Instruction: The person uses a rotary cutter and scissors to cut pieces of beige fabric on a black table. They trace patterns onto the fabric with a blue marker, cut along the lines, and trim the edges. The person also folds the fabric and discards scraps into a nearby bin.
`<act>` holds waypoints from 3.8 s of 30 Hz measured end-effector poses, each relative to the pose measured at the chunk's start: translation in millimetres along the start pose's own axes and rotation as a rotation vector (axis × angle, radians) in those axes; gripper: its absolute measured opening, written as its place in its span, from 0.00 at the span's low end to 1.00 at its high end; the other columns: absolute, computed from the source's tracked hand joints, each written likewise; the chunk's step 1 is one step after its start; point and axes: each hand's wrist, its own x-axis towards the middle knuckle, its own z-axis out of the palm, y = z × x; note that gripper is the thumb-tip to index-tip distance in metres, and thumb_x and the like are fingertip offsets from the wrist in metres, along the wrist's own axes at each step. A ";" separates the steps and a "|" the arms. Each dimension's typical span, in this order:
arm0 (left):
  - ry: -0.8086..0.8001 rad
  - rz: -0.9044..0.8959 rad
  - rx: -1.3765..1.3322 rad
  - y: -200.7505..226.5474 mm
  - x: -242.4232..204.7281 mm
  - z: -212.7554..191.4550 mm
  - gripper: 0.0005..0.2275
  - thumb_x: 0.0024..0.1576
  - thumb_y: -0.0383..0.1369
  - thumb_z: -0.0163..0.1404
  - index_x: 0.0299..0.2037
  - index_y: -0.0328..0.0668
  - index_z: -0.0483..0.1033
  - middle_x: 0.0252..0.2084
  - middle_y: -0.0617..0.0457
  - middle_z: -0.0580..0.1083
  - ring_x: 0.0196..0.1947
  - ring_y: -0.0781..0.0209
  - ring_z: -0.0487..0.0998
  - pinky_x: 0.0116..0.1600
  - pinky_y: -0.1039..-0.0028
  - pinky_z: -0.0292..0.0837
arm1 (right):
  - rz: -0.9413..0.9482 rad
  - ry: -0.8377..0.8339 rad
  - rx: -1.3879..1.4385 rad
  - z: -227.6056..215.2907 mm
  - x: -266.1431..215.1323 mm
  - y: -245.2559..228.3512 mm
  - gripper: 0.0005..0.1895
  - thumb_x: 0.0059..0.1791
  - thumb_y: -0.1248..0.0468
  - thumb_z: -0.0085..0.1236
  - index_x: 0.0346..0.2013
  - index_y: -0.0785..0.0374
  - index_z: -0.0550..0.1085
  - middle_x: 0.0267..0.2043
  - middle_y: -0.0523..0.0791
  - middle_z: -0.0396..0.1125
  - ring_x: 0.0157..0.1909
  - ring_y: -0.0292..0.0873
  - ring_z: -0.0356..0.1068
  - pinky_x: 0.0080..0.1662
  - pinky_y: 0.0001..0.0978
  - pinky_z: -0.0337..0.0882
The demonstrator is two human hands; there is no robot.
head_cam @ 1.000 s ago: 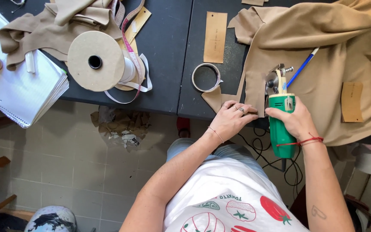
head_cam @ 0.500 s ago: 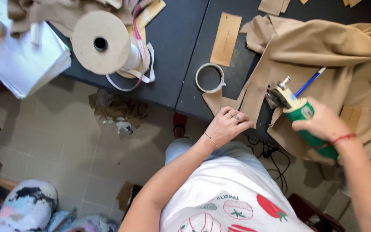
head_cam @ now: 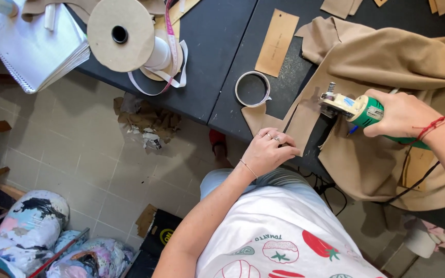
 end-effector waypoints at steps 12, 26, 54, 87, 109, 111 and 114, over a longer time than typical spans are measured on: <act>-0.005 -0.029 -0.042 -1.9 -2.9 2.6 0.02 0.52 0.35 0.49 0.28 0.55 0.73 0.34 0.62 0.69 0.30 0.62 0.68 0.44 0.71 0.62 | -0.033 -0.006 0.060 -24.5 -7.2 -46.6 0.28 0.25 0.57 0.58 0.39 0.50 0.66 0.31 0.50 0.68 0.32 0.51 0.65 0.32 0.38 0.63; -0.011 -0.014 -0.022 -5.4 -6.3 1.8 0.02 0.52 0.36 0.49 0.28 0.57 0.73 0.35 0.64 0.68 0.30 0.65 0.67 0.44 0.73 0.60 | -0.214 0.184 0.223 10.5 -23.7 -39.6 0.34 0.25 0.57 0.56 0.47 0.51 0.64 0.35 0.50 0.68 0.36 0.52 0.67 0.39 0.39 0.65; 0.129 -0.057 0.232 6.1 -40.8 -34.8 0.05 0.52 0.25 0.47 0.32 0.49 0.73 0.35 0.59 0.68 0.32 0.63 0.69 0.57 0.59 0.53 | -0.104 -0.083 -0.056 69.4 -66.6 -26.8 0.29 0.26 0.54 0.55 0.41 0.46 0.62 0.29 0.45 0.70 0.31 0.50 0.67 0.34 0.35 0.64; 0.083 -0.038 0.232 5.3 -49.7 -26.5 0.07 0.51 0.26 0.49 0.36 0.52 0.72 0.37 0.56 0.67 0.34 0.62 0.69 0.57 0.55 0.55 | -0.227 -0.050 -0.101 61.3 -45.8 -56.7 0.29 0.26 0.52 0.56 0.40 0.47 0.61 0.26 0.47 0.69 0.30 0.52 0.66 0.33 0.37 0.63; 0.107 0.010 0.087 -2.1 -52.6 -35.8 0.03 0.52 0.24 0.48 0.33 0.43 0.75 0.39 0.57 0.71 0.39 0.64 0.74 0.58 0.60 0.55 | -0.195 -0.069 -0.037 55.0 -50.5 -72.5 0.28 0.27 0.54 0.56 0.39 0.51 0.62 0.28 0.47 0.69 0.30 0.51 0.66 0.34 0.37 0.64; 0.107 0.010 0.083 -2.8 -53.8 -35.1 0.03 0.52 0.25 0.48 0.33 0.43 0.74 0.39 0.57 0.71 0.39 0.64 0.74 0.58 0.60 0.55 | -0.195 -0.067 -0.035 55.5 -50.2 -73.0 0.27 0.27 0.54 0.56 0.38 0.51 0.62 0.27 0.47 0.68 0.30 0.51 0.66 0.33 0.37 0.63; 0.110 0.012 0.086 -4.5 -54.4 -33.5 0.04 0.52 0.25 0.48 0.33 0.43 0.74 0.39 0.58 0.71 0.39 0.65 0.73 0.58 0.59 0.54 | -0.194 -0.063 -0.034 55.2 -50.0 -74.2 0.27 0.26 0.54 0.56 0.38 0.51 0.62 0.26 0.47 0.68 0.29 0.51 0.66 0.33 0.37 0.63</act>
